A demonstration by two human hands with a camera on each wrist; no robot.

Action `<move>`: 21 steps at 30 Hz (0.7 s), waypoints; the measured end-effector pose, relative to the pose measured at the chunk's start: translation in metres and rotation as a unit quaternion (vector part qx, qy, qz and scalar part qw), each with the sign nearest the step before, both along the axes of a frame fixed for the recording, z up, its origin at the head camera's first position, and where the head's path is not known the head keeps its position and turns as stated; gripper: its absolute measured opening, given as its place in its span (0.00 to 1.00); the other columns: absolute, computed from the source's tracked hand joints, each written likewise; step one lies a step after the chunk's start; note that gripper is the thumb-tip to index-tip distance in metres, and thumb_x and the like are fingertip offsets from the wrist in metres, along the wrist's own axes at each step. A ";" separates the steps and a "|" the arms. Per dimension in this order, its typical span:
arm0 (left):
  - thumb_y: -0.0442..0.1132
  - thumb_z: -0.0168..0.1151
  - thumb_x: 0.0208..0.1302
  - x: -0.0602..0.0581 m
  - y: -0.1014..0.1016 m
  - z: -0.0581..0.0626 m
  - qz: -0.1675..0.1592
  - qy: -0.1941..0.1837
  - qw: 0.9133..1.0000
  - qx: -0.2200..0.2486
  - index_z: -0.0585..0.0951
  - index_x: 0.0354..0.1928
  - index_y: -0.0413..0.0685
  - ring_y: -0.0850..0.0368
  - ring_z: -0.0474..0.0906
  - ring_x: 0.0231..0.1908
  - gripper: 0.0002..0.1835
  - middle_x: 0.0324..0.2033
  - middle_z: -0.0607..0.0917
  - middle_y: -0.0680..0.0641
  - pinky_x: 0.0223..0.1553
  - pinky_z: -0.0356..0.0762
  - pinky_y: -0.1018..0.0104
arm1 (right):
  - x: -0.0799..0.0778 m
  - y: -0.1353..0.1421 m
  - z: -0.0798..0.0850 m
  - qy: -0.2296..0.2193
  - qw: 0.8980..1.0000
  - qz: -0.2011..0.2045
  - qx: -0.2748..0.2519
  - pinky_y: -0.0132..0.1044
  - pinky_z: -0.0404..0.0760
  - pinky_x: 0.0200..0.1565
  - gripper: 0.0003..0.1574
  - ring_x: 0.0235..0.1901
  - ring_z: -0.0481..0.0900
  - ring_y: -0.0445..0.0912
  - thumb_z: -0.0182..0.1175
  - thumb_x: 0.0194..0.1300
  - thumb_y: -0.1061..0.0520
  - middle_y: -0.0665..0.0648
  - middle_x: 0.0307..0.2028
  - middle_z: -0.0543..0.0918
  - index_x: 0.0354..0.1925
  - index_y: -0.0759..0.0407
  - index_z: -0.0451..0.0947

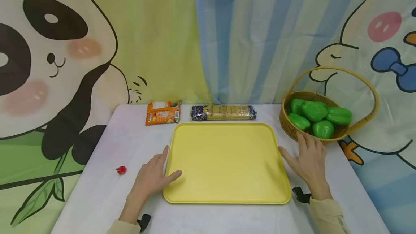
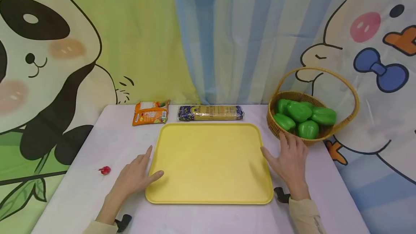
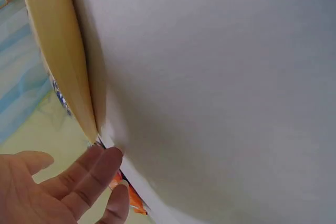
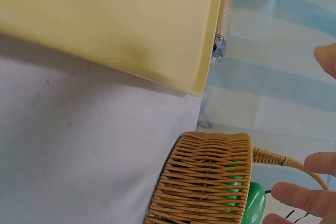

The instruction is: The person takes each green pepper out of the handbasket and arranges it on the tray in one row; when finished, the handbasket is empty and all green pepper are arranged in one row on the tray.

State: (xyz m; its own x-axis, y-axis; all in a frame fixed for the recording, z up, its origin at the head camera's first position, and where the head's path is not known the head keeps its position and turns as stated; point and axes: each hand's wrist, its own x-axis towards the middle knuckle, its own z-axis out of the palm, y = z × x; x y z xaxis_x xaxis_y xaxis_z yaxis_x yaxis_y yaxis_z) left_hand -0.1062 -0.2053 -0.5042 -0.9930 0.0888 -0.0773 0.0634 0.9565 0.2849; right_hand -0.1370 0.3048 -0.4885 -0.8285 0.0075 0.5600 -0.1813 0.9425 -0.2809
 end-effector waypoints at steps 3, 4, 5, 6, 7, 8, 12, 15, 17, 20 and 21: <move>0.83 0.55 0.50 0.006 -0.003 0.000 0.004 -0.030 1.000 -0.004 0.49 0.80 0.48 0.48 0.78 0.41 0.66 0.56 0.80 0.38 0.45 0.77 0.48 | -0.004 0.000 0.000 0.025 1.000 0.006 -0.004 0.71 0.60 0.55 0.51 0.57 0.68 0.73 0.67 0.52 0.35 0.74 0.57 0.74 0.61 0.69 0.72; 0.84 0.56 0.48 0.007 -0.003 -0.001 0.004 -0.040 0.999 -0.002 0.49 0.80 0.47 0.51 0.76 0.37 0.68 0.55 0.80 0.39 0.42 0.77 0.51 | -0.006 0.001 0.000 0.033 0.999 0.008 -0.004 0.71 0.61 0.55 0.51 0.56 0.68 0.73 0.66 0.53 0.34 0.75 0.56 0.74 0.61 0.69 0.72; 0.85 0.56 0.46 0.008 -0.003 -0.002 0.005 -0.051 0.999 0.000 0.48 0.80 0.46 0.53 0.73 0.35 0.70 0.53 0.80 0.40 0.40 0.76 0.53 | -0.008 0.001 0.000 0.041 0.999 0.008 -0.003 0.71 0.61 0.54 0.51 0.55 0.68 0.73 0.64 0.54 0.32 0.75 0.55 0.75 0.61 0.70 0.72; 0.85 0.57 0.45 0.009 -0.003 -0.003 0.006 -0.062 0.998 0.004 0.48 0.80 0.46 0.54 0.72 0.34 0.71 0.53 0.80 0.41 0.40 0.75 0.55 | -0.009 0.003 -0.001 0.046 0.999 0.008 -0.001 0.71 0.62 0.53 0.51 0.54 0.68 0.74 0.62 0.55 0.30 0.75 0.54 0.75 0.60 0.70 0.72; 0.86 0.57 0.43 0.010 -0.003 -0.004 0.008 -0.072 0.997 0.009 0.47 0.80 0.45 0.55 0.71 0.34 0.72 0.54 0.80 0.41 0.40 0.76 0.55 | -0.011 0.004 -0.001 0.053 0.999 0.008 0.002 0.71 0.62 0.53 0.52 0.54 0.68 0.74 0.59 0.56 0.29 0.75 0.54 0.75 0.59 0.70 0.72; 0.86 0.59 0.42 0.011 -0.003 -0.005 0.010 -0.084 0.996 0.017 0.47 0.81 0.45 0.54 0.73 0.35 0.73 0.56 0.79 0.41 0.42 0.77 0.54 | -0.013 0.005 -0.001 0.062 0.998 0.008 0.004 0.71 0.62 0.52 0.53 0.53 0.69 0.74 0.56 0.58 0.26 0.75 0.53 0.75 0.59 0.71 0.73; 0.83 0.66 0.36 0.016 -0.003 -0.005 0.010 -0.130 0.990 0.058 0.47 0.80 0.44 0.48 0.79 0.52 0.77 0.66 0.75 0.39 0.57 0.76 0.43 | -0.021 0.010 0.001 0.070 0.997 0.006 0.014 0.71 0.63 0.51 0.57 0.52 0.69 0.76 0.50 0.59 0.22 0.77 0.53 0.75 0.58 0.72 0.72; 0.79 0.75 0.28 0.019 -0.003 -0.003 0.002 -0.155 0.984 0.087 0.47 0.80 0.45 0.46 0.77 0.58 0.81 0.68 0.73 0.40 0.61 0.73 0.40 | -0.028 0.017 0.005 0.074 0.997 -0.001 0.018 0.71 0.64 0.50 0.57 0.51 0.69 0.77 0.53 0.58 0.23 0.78 0.53 0.76 0.60 0.73 0.71; 0.77 0.79 0.22 0.020 -0.003 -0.002 -0.005 -0.164 0.982 0.095 0.47 0.80 0.46 0.47 0.77 0.56 0.84 0.66 0.74 0.41 0.60 0.73 0.39 | -0.033 0.022 0.009 0.076 0.997 -0.010 0.024 0.72 0.65 0.49 0.57 0.51 0.70 0.78 0.55 0.57 0.25 0.78 0.53 0.77 0.60 0.73 0.71; 0.74 0.83 0.16 0.021 -0.004 -0.001 -0.021 -0.161 0.982 0.093 0.46 0.81 0.46 0.43 0.75 0.59 0.87 0.67 0.72 0.38 0.61 0.69 0.32 | -0.040 0.029 0.015 0.080 0.996 -0.023 0.023 0.72 0.65 0.47 0.55 0.51 0.70 0.78 0.59 0.54 0.29 0.78 0.53 0.77 0.61 0.73 0.71; 0.73 0.83 0.16 0.021 -0.004 -0.002 -0.023 -0.160 0.983 0.090 0.46 0.81 0.46 0.41 0.74 0.62 0.87 0.68 0.71 0.36 0.61 0.67 0.29 | -0.043 0.032 0.017 0.080 0.996 -0.027 0.025 0.73 0.65 0.47 0.55 0.51 0.70 0.79 0.60 0.54 0.31 0.79 0.53 0.77 0.61 0.73 0.71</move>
